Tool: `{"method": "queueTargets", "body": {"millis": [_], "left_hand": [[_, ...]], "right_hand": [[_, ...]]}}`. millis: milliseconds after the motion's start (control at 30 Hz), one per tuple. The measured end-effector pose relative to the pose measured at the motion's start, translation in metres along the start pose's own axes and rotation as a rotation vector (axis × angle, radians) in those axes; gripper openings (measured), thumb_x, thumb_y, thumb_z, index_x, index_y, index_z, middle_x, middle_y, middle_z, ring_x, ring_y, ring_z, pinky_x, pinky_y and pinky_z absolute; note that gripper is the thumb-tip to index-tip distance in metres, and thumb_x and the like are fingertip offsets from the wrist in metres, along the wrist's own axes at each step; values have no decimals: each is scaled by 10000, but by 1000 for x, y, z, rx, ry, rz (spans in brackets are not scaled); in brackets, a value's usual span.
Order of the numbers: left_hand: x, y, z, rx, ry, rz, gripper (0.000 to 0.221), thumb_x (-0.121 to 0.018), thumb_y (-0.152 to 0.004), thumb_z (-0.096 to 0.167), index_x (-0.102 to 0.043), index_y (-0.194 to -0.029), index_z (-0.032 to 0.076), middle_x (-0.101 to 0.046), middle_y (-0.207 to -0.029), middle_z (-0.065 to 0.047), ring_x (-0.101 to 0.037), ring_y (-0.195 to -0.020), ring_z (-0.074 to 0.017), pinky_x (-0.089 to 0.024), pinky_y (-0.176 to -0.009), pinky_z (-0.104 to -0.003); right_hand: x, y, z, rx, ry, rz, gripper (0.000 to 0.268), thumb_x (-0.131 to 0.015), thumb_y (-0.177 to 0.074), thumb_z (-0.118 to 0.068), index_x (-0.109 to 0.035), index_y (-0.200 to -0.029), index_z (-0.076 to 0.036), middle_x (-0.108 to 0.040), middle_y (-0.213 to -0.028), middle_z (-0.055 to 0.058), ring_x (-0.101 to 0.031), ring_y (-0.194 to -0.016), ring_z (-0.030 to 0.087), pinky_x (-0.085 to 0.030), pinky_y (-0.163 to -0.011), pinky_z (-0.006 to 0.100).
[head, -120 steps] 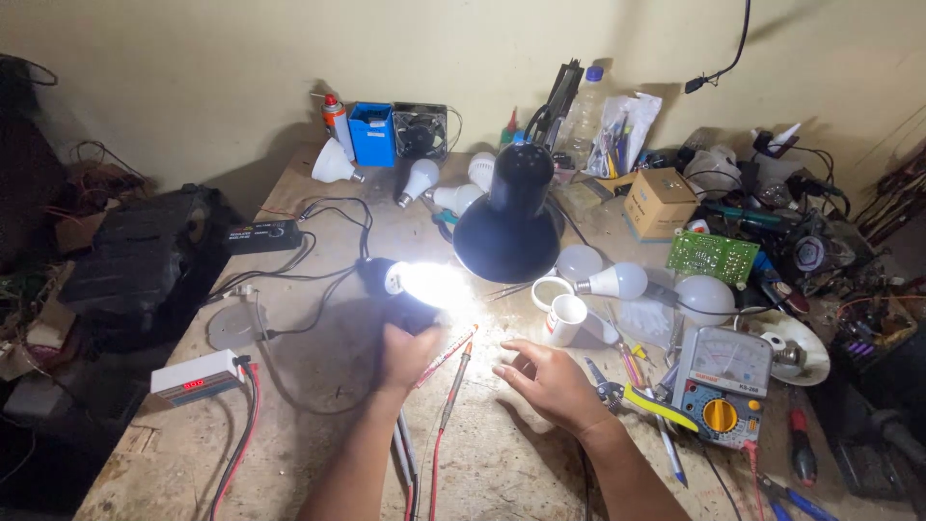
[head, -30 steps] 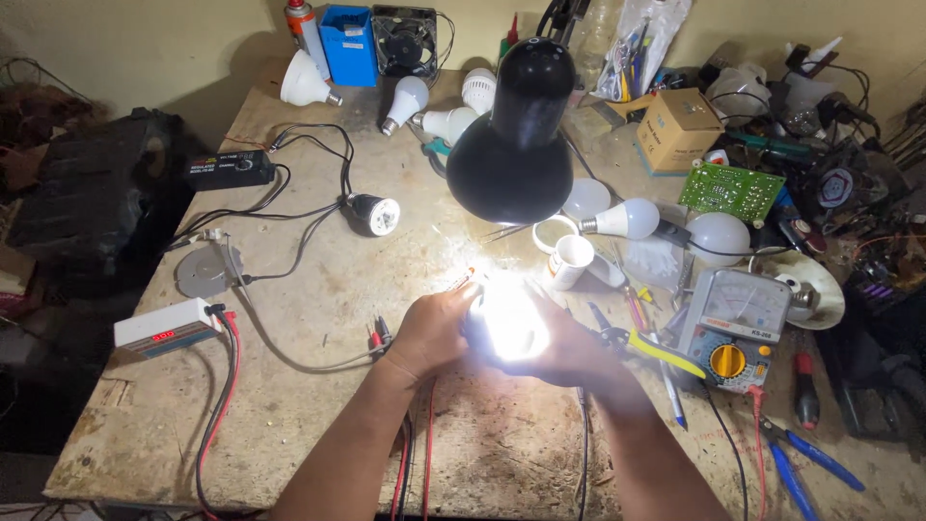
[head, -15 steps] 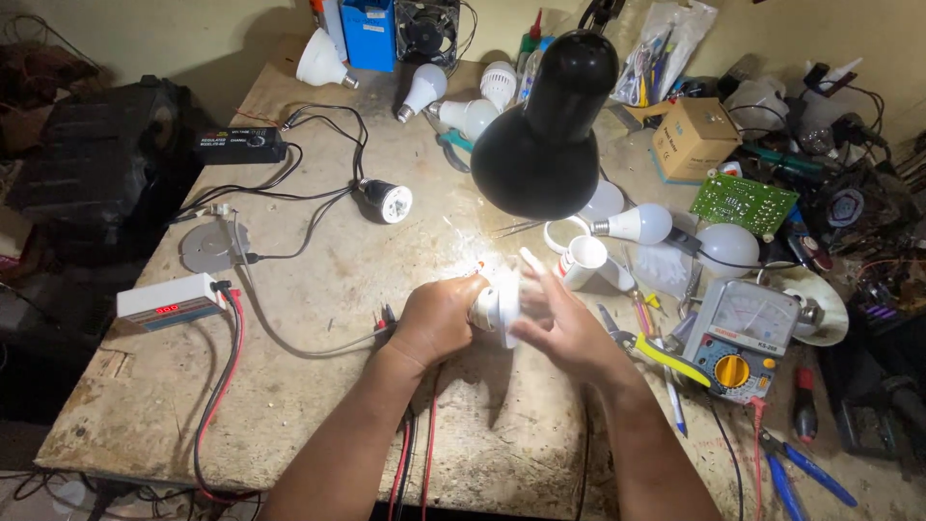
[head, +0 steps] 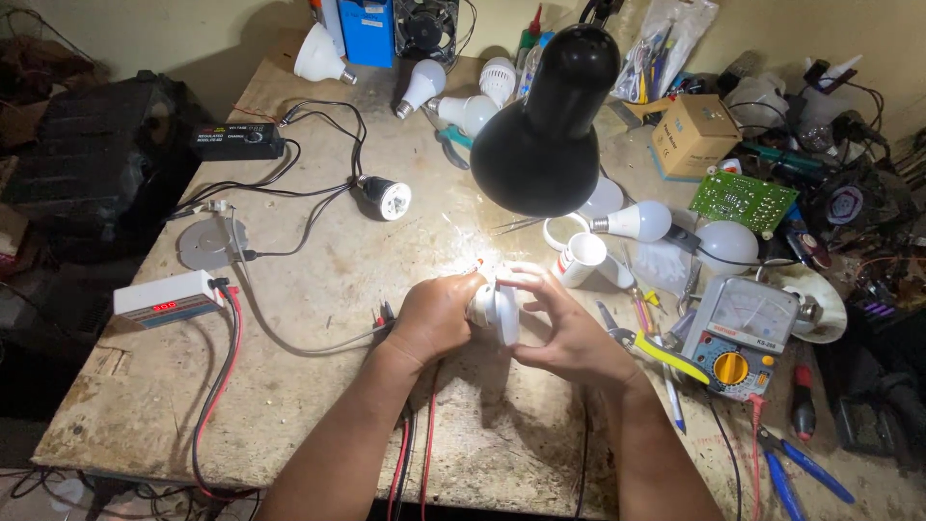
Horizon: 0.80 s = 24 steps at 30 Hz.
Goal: Testing and repairing LED light bulbs at a workbench
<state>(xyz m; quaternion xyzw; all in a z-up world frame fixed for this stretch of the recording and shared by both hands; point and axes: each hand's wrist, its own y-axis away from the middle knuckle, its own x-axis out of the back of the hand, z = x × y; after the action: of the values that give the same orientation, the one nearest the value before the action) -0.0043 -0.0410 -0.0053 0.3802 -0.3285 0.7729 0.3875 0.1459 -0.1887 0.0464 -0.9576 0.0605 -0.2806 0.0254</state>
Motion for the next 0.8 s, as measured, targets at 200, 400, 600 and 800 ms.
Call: {"method": "queueTargets", "body": {"millis": [200, 400, 600, 800], "left_hand": [[8, 2, 10, -26, -8, 14, 188, -582, -843, 8, -630, -978, 130, -739, -856, -90, -745, -900, -347, -608, -803, -459], [-11, 4, 3, -47, -11, 19, 327, -560, -849, 11, -667, -1114, 170, -767, -1011, -26, -736, -1006, -279, -592, -892, -412], [-6, 1, -4, 12, -16, 27, 398, -536, -847, 20, -652, -1203, 155, -754, -1077, -54, -713, -1074, -290, -574, -959, -431], [-5, 0, -7, 9, -61, 26, 270, -601, -835, 91, -639, -1081, 195, -740, -958, -1, -733, -984, -258, -601, -880, -400]], "right_hand": [[1, 1, -27, -237, 86, 40, 1078, -827, -743, -471, -324, -1506, 103, -501, -1412, 399, -515, -1318, 534, -424, -1086, 645], [-7, -3, -2, -379, 63, 167, 700, -586, -919, -544, -591, -1419, -55, -676, -1347, 196, -621, -1288, 332, -463, -1084, 530], [4, 4, -29, -298, 219, 41, 1229, -862, -609, -655, -399, -1486, 71, -383, -1538, 360, -367, -1454, 498, -273, -1210, 609], [1, 1, -2, 61, 44, 28, 820, -867, -728, -167, -524, -1472, -188, -418, -1475, 267, -477, -1339, 508, -437, -1108, 586]]}}
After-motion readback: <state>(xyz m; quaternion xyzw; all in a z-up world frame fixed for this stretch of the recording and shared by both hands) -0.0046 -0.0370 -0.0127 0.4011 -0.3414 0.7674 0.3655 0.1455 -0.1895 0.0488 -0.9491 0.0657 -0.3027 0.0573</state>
